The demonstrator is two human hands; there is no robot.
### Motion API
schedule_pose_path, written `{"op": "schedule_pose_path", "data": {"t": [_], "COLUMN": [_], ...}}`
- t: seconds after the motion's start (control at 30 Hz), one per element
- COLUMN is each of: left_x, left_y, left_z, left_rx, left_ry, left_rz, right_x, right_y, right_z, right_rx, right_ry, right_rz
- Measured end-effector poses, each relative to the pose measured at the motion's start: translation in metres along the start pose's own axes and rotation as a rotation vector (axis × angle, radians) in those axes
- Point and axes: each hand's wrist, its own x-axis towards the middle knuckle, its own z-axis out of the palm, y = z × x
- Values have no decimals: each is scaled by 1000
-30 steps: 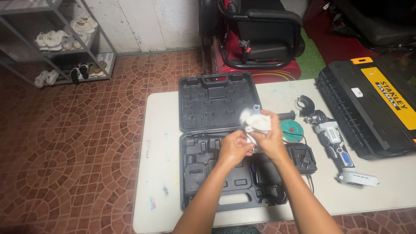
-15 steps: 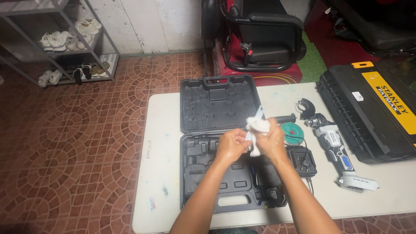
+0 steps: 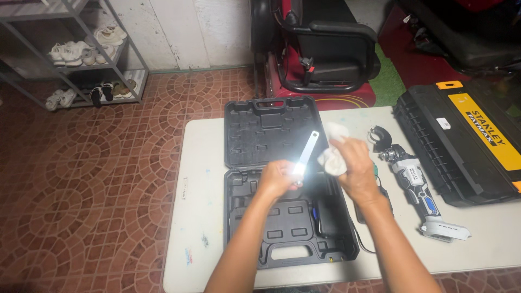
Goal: The person wipes several power tools and accessories with a white cloth. They clean a battery charger, a cordless drill, a drill chuck, and a battery pack, placing each item back into a black plastic case on a white table.
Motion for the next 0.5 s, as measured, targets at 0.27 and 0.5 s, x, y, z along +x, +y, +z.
{"op": "schedule_pose_path", "data": {"t": [0.27, 0.5], "left_x": [18, 22], "left_y": [2, 6], "left_z": [-11, -22], "left_rx": [-125, -358], "left_ry": [-162, -160], "left_rz": [-93, -130], "right_x": [-3, -22], "right_y": [-5, 38], "right_z": [19, 52], "right_rx": [-225, 529], "right_ry": [-230, 62], "right_rz": [-363, 455]}}
